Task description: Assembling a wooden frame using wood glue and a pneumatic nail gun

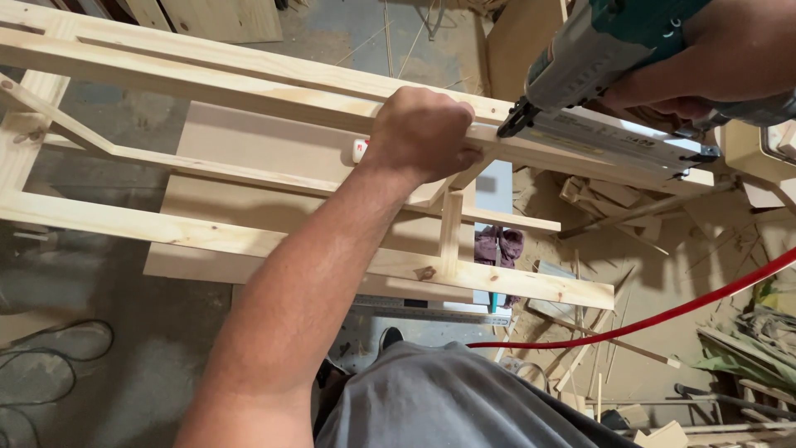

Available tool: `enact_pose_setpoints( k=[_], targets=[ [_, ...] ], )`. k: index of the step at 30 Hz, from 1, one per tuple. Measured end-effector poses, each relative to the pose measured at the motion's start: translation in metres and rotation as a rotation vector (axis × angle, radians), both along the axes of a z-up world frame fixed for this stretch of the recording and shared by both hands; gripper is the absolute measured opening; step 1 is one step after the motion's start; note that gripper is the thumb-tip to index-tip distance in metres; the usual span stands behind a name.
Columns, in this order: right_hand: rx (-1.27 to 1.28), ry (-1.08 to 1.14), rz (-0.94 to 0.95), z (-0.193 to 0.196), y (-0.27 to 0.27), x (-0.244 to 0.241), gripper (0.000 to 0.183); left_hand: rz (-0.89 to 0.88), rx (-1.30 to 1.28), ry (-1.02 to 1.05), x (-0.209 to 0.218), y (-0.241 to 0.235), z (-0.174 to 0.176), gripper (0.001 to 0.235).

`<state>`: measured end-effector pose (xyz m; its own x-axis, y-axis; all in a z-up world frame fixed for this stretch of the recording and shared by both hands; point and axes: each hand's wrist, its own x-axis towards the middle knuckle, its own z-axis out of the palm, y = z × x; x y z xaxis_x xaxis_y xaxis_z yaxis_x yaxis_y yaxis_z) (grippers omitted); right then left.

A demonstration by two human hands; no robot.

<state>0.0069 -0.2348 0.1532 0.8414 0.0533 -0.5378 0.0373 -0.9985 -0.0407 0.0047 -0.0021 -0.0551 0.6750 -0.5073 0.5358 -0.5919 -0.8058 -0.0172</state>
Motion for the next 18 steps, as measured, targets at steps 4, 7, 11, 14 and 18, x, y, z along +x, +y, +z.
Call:
enact_pose_setpoints(
  k=[4,7,11,14,18],
  targets=[
    [-0.079,0.007,0.060,0.009,0.014,-0.009,0.055,-0.016,-0.011,0.009,-0.002,0.001,0.004,0.040],
    [-0.095,-0.046,0.072,0.010,0.015,-0.012,0.054,0.003,0.006,-0.032,-0.003,0.000,0.004,0.044],
    [-0.095,-0.129,-0.064,0.031,0.046,-0.036,0.038,0.002,0.013,-0.017,-0.006,0.003,0.011,0.042],
    [-0.140,-0.093,-0.027,0.035,0.048,-0.039,0.042,0.021,-0.008,-0.013,-0.005,0.001,0.007,0.039],
    [-0.110,-0.084,0.039,0.032,0.038,-0.031,0.048,0.007,0.011,-0.045,-0.007,0.003,0.008,0.050]
  ],
)
